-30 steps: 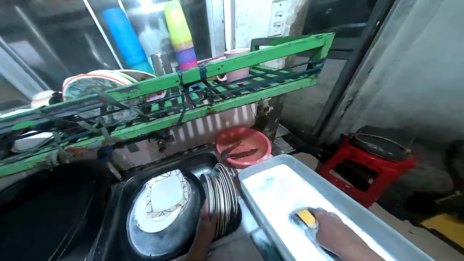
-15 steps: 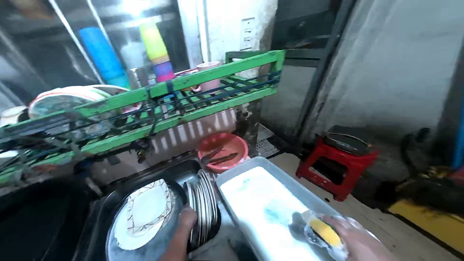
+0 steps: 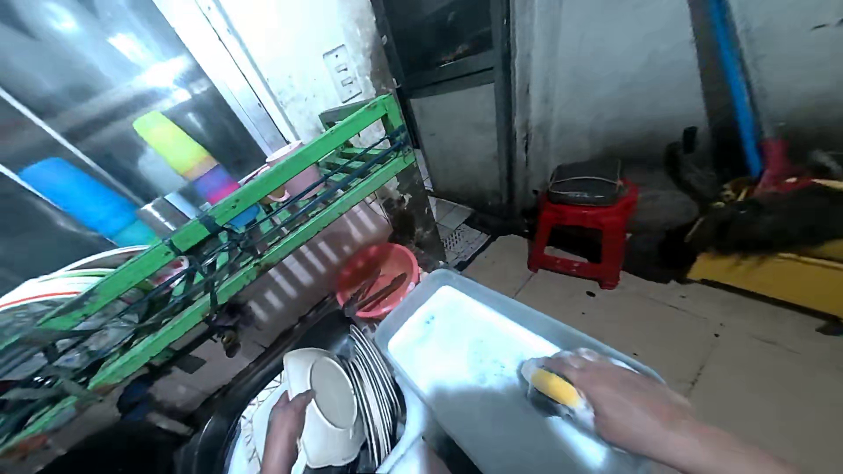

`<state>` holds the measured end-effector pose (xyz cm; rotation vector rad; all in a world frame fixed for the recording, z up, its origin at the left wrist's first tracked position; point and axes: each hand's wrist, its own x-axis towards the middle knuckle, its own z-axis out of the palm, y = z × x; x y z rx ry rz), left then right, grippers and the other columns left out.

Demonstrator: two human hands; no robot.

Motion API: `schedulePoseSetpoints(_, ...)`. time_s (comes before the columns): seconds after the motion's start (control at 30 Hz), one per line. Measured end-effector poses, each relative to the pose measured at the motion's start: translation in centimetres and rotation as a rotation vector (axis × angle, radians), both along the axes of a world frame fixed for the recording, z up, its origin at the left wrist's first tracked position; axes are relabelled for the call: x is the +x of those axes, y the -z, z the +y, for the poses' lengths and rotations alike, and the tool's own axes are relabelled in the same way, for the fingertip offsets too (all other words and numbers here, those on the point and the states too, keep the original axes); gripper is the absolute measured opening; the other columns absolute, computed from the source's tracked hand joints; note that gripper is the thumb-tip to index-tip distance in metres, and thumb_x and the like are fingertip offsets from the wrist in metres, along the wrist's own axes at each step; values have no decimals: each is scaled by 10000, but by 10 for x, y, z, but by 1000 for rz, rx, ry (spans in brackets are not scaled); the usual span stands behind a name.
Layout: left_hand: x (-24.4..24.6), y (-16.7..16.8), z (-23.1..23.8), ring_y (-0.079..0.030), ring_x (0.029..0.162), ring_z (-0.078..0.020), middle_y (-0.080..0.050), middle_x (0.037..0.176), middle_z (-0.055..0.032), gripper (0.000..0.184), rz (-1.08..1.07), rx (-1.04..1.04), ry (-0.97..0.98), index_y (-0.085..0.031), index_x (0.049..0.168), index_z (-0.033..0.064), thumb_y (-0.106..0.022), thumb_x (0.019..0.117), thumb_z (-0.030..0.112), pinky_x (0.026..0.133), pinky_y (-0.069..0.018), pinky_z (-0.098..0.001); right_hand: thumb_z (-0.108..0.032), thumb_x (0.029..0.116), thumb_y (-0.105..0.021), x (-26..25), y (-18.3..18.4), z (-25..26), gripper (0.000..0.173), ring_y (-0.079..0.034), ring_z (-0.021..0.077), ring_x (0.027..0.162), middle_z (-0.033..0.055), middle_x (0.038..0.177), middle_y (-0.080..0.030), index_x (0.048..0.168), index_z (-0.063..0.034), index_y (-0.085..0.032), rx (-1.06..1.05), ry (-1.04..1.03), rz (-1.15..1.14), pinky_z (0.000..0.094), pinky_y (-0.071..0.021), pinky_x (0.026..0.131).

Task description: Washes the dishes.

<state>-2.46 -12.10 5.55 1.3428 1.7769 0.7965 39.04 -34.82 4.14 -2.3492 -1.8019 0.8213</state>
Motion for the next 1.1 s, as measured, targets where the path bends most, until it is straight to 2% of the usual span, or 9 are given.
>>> schedulePoseSetpoints(0.13, 14, -69, -50, -697, 884, -226, -710, 987, -175, 288, 185, 164, 224, -653, 1195, -50, -655, 949, 100, 831, -574, -436, -282, 885, -756, 0, -1, 0, 638, -468, 448, 1385, 189, 1444, -563, 1471, -149, -540, 11, -6, 18, 651, -433, 1067)
schedulePoseSetpoints(0.23, 44, -96, -92, -691, 979, -399, -699, 1040, -270, 327, 565, 378, 650, -680, 1177, -98, -647, 951, 137, 903, -543, -566, -249, 891, -743, -2, -6, -1, 641, -451, 446, 1402, 189, 1467, -545, 1484, -143, -525, 7, 5, 27, 659, -430, 1065)
schedulePoseSetpoints(0.33, 82, -86, -116, -705, 1074, -409, -714, 1208, -219, 406, 820, 551, 1032, -676, 1306, -11, -659, 932, 147, 895, -570, -575, -188, 869, -760, -2, -12, -3, 693, -433, 446, 1416, 189, 1488, -525, 1510, -148, -500, 18, 54, 63, 661, -421, 1077)
schedulePoseSetpoints(0.47, 132, -63, -121, -642, 1215, -394, -620, 1381, -229, 390, 950, 467, 1365, -612, 1359, -28, -546, 1013, 140, 979, -534, -522, -242, 889, -758, 7, 1, -6, 668, -475, 450, 1383, 227, 1467, -536, 1488, -75, -514, 205, 190, 173, 630, -400, 1117)
schedulePoseSetpoints(0.63, 202, -38, -122, -585, 1243, -444, -588, 1335, -304, 391, 1115, 210, 1436, -548, 1366, -103, -461, 1043, 100, 975, -524, -538, -281, 880, -761, 10, 12, -9, 677, -514, 451, 1353, 267, 1446, -545, 1457, -11, -533, 394, 311, 243, 598, -409, 1124)
schedulePoseSetpoints(0.77, 234, -18, -123, -594, 1238, -414, -632, 1258, -273, 316, 983, 199, 1388, -615, 1252, -89, -505, 1017, 93, 997, -512, -519, -264, 854, -785, 9, 15, -8, 686, -528, 445, 1336, 259, 1431, -558, 1446, -14, -543, 422, 341, 252, 597, -421, 1113)
schedulePoseSetpoints(0.93, 260, 2, -129, -544, 1310, -403, -576, 1373, -254, 364, 904, 46, 1369, -565, 1354, -49, -488, 1035, 108, 1040, -489, -535, -316, 824, -773, 12, 31, -8, 705, -550, 438, 1313, 248, 1418, -569, 1435, -34, -561, 476, 342, 229, 599, -433, 1102)
schedulePoseSetpoints(1.0, 261, 14, -127, -521, 1345, -408, -519, 1464, -250, 457, 879, 43, 1342, -490, 1455, -35, -484, 1053, 181, 1043, -489, -549, -324, 824, -763, 14, 38, -8, 699, -551, 462, 1304, 277, 1401, -574, 1415, -5, -569, 522, 318, 214, 615, -433, 1095)
schedulePoseSetpoints(1.1, 245, 12, -117, -489, 1405, -338, -448, 1576, -167, 697, 710, 112, 1330, -458, 1523, 46, -510, 1028, 534, 1125, -424, -526, -285, 820, -763, 16, 36, -9, 698, -541, 486, 1302, 310, 1391, -565, 1412, 22, -559, 522, 292, 223, 616, -427, 1099)
